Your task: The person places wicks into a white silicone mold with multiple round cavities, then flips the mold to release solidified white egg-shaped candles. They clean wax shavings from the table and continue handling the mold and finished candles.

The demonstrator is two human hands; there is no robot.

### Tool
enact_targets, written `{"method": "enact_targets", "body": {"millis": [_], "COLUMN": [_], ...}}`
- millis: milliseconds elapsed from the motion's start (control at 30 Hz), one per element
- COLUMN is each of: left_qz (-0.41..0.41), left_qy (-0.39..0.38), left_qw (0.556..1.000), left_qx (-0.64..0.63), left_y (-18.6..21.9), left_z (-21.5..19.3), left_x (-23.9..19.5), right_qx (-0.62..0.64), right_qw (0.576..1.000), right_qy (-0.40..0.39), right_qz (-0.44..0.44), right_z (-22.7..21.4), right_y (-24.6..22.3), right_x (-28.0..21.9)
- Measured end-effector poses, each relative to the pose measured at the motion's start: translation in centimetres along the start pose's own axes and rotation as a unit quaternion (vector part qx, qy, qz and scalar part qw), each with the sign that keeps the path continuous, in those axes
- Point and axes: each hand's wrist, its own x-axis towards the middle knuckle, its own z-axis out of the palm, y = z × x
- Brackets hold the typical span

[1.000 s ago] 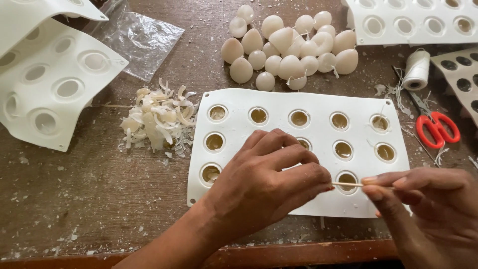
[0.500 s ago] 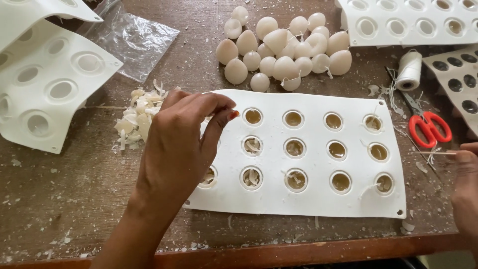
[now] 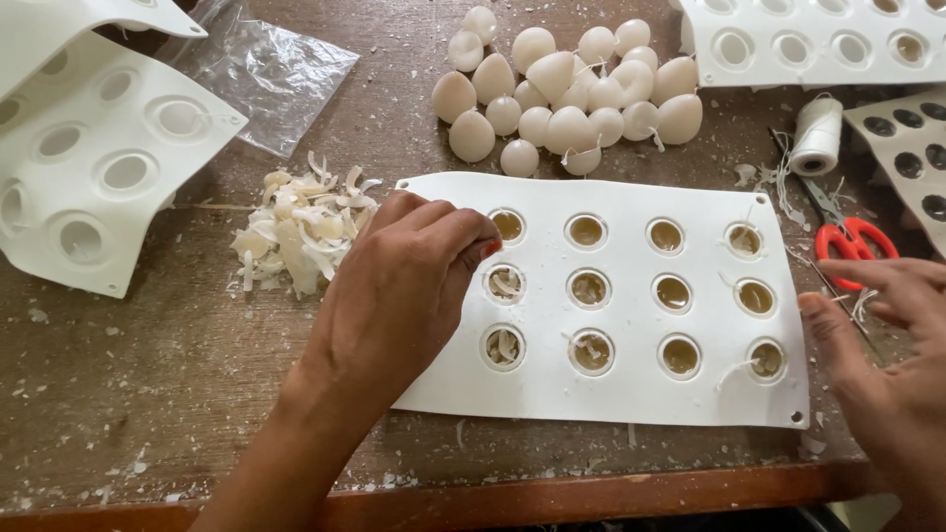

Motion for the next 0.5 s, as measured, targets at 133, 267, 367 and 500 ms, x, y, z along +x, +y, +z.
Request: {"method": "enact_targets", "body": {"millis": [133, 267, 367, 500], "left_qz": [0.021, -0.025, -0.068, -0.019], "left_qy": [-0.009, 0.007, -0.015, 0.030], "left_qw": [1.000, 0.999, 0.996, 0.999], "left_qx": [-0.010, 0.031, 0.061, 0.035], "left_y": [-0.7, -0.1, 0.4, -0.4], "left_z": [0.5, -0.3, -0.9, 0.0], "left_x": [-0.3, -0.1, 0.4, -0.1], "right_qx": [-0.037, -0.019, 0.034, 0.192], "right_qw": [0.996, 0.989, 0.981, 0.926], "right_qy": [-0.036, 0.017, -0.017, -0.202], "right_qz": [-0.067, -0.145, -0.193, -0.253], "right_z": [-2.3, -3.0, -2.6, -1.9], "right_y": [-6.2, -8.9, -8.7, -10.0], "right_x": [0.9, 1.0, 1.4, 2.0]}}
